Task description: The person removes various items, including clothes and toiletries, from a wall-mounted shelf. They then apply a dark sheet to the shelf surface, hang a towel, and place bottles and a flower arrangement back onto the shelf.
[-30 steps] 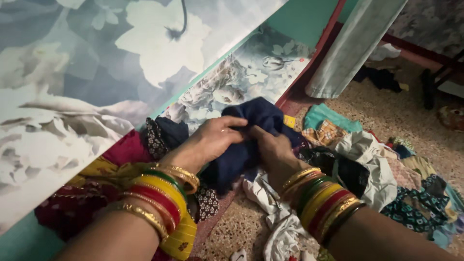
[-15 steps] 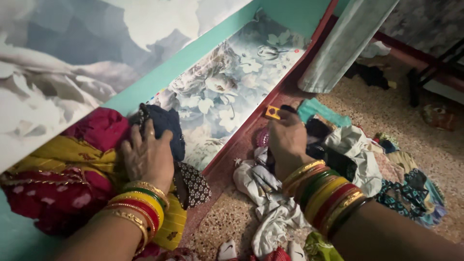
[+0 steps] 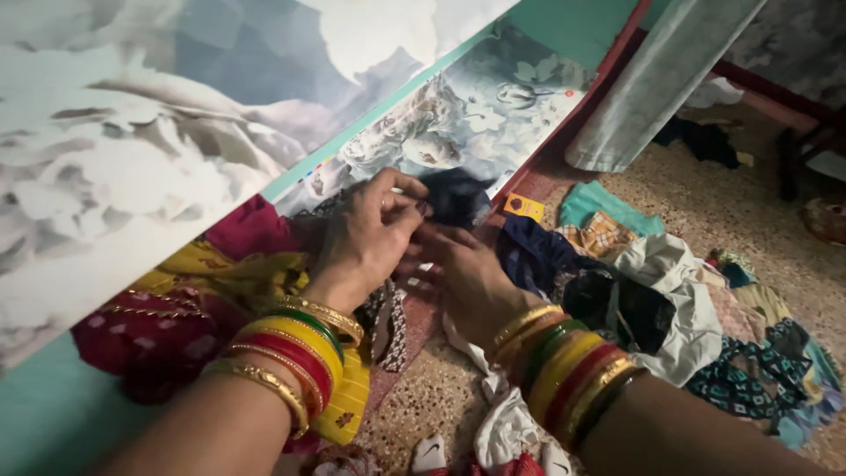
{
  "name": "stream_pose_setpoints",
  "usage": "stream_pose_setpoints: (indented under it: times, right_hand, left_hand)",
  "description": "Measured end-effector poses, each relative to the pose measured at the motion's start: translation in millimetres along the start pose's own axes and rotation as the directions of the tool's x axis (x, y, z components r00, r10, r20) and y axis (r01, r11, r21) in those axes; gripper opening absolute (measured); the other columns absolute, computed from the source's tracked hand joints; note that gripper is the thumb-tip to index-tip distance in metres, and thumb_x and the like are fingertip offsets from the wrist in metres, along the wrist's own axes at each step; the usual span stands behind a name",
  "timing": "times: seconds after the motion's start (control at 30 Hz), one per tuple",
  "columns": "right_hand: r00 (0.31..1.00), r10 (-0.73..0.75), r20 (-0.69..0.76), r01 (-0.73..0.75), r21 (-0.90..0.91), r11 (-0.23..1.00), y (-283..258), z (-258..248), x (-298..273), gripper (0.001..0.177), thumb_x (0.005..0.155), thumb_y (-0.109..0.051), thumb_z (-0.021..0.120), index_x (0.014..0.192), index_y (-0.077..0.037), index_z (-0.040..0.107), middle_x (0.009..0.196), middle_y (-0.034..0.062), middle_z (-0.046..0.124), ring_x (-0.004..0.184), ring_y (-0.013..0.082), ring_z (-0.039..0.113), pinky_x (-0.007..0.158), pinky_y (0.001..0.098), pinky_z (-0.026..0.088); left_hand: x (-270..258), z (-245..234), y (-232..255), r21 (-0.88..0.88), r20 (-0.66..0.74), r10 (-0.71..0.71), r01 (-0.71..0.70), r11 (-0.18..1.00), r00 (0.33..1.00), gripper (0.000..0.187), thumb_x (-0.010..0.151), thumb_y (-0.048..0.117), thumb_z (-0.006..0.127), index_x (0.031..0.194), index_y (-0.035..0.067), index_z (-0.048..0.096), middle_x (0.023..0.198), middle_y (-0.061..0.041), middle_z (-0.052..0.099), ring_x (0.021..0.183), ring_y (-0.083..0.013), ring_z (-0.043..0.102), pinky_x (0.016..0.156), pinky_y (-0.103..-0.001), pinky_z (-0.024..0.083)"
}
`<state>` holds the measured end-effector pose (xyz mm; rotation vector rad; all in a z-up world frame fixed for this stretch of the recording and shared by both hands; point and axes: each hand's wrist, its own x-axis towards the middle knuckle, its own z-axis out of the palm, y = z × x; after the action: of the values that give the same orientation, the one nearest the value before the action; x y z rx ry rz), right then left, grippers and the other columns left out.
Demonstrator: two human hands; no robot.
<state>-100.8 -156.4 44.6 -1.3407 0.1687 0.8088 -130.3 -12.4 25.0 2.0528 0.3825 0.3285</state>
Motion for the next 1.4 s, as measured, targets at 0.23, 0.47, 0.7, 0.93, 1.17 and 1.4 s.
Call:
stream_pose_setpoints:
  times: [0.23,0.47,0.7,0.93,1.17,1.4]
  right_hand:
    - [0.999,-0.048,0.016,0.051,-0.235,0.971,-16.5,1.1,17.7,0.023,0.094,-0.016,0.061,0.116,-0.009,0.067,0.113,0.0021,0.074,0.099,0.0175,0.070,0.086,0.0350,0.058]
    - [1.000,-0.001,-0.014,-0.003,-0.241,0.971,-10.2,-2.5,15.3,0.024,0.093,-0.017,0.061,0.116,-0.010,0.067,0.112,0.0030,0.074,0.099,0.0178,0.071,0.084,0.0356,0.057]
    - [1.000,-0.028,0.003,0.028,-0.094,0.995,16.9,-17.9,38.7,0.032,0.095,-0.026,0.062,0.121,-0.008,0.065,0.106,0.0074,0.070,0.091,0.0208,0.066,0.078,0.0378,0.056]
    - [0.838,-0.335,-0.430,0.258,-0.230,0.939,-2.0,-59.3,93.2,0.045,0.091,-0.037,0.075,0.121,-0.004,0.068,0.099,0.0115,0.073,0.082,0.0266,0.069,0.071,0.0393,0.055]
    - [0.427,-0.640,-0.639,0.291,-0.572,0.766,-59.5,-170.1,51.1,0.040,0.089,-0.030,0.076,0.119,-0.005,0.074,0.101,0.0135,0.079,0.088,0.0228,0.075,0.079,0.0368,0.057]
    - [0.361,-0.652,-0.667,0.277,-0.591,0.758,-122.5,-222.0,-14.8,0.029,0.091,-0.032,0.076,0.109,-0.011,0.078,0.097,0.0087,0.079,0.082,0.0178,0.074,0.075,0.0321,0.057]
  left_hand:
    - [-12.5,-40.1,-59.9,0.102,-0.632,-0.238,0.383,0.918,0.738,0.059,0.085,0.007,0.071,0.139,-0.003,0.049,0.130,-0.032,0.059,0.114,-0.0443,0.064,0.101,-0.050,0.051]
    - [-30.2,-62.0,-102.8,-0.009,-0.508,-0.660,0.763,0.646,0.553,0.060,0.091,0.026,0.073,0.134,-0.009,0.051,0.128,-0.032,0.059,0.112,-0.0421,0.067,0.096,-0.046,0.056]
    - [-21.0,-48.7,-44.5,-0.290,-0.465,-0.634,0.570,0.769,0.619,0.056,0.077,0.028,0.079,0.122,0.001,0.060,0.113,-0.018,0.067,0.101,-0.0322,0.072,0.089,-0.042,0.060]
    - [23.2,53.9,43.7,-0.368,-0.246,-0.385,0.282,0.886,0.890,0.056,0.066,0.024,0.084,0.118,0.009,0.071,0.112,-0.010,0.076,0.102,-0.0238,0.073,0.091,-0.036,0.057]
    - [48.6,110.2,114.3,-0.332,-0.003,-0.056,0.051,0.942,0.998,0.058,0.063,0.017,0.083,0.119,0.012,0.067,0.113,-0.008,0.074,0.104,-0.0220,0.072,0.093,-0.034,0.056]
    - [58.7,174.5,162.3,-0.231,0.072,0.015,0.002,0.973,0.997,0.040,0.059,0.013,0.086,0.095,0.013,0.068,0.086,0.001,0.075,0.083,-0.0135,0.074,0.081,-0.028,0.059]
